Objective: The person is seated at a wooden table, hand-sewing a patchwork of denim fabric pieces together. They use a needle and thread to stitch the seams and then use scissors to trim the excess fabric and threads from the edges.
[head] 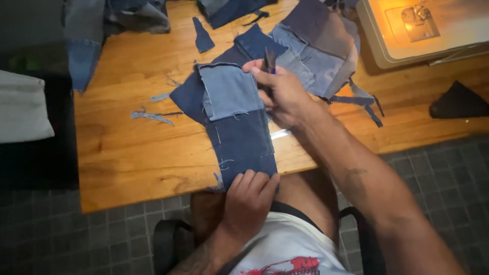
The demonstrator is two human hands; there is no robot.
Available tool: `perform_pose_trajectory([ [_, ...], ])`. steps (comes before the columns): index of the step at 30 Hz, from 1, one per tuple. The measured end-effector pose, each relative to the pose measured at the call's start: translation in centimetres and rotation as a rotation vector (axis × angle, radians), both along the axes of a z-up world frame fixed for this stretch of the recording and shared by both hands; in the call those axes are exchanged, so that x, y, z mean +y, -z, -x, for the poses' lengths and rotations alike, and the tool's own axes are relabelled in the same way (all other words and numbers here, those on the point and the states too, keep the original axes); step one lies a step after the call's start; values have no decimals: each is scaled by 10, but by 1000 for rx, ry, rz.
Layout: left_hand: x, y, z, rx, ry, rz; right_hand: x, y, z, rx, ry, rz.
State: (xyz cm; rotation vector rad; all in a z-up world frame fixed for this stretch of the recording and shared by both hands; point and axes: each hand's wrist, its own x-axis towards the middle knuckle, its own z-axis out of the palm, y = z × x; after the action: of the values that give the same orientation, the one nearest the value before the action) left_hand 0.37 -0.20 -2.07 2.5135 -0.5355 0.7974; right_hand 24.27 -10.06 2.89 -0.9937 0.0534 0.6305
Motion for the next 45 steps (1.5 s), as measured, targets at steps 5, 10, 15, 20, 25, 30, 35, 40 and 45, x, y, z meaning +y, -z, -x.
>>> perform_pose_trajectory([
  [5, 8, 13, 8, 94, 28, -3, -30, -53, 36, -242, -18, 810],
  [10, 23, -6, 4, 117, 51, 267, -81, -23, 84, -619, 118, 800],
  [15, 58, -15, -20, 214, -645, 19, -105, 5, 161, -469, -16, 975],
  [20, 64, 5, -40, 252, -501, 167, -96, 15, 194, -212, -110, 985],
  [25, 63, -2, -47, 522, -321, 437, -83, 18, 212, -167, 2, 1085],
  [30, 68, -30, -59, 920, -246, 1266, -91, 25, 192, -662, 172, 1232],
  [35, 53, -37, -56, 1013, -208, 1426, -79, 18, 169, -301, 173, 823],
  [40, 32, -54, -57, 992, -204, 1498, -72, 52, 165, -118, 255, 598],
  [45, 41, -43, -60, 1101, -249, 1323, -61, 42, 174, -8, 368, 434],
])
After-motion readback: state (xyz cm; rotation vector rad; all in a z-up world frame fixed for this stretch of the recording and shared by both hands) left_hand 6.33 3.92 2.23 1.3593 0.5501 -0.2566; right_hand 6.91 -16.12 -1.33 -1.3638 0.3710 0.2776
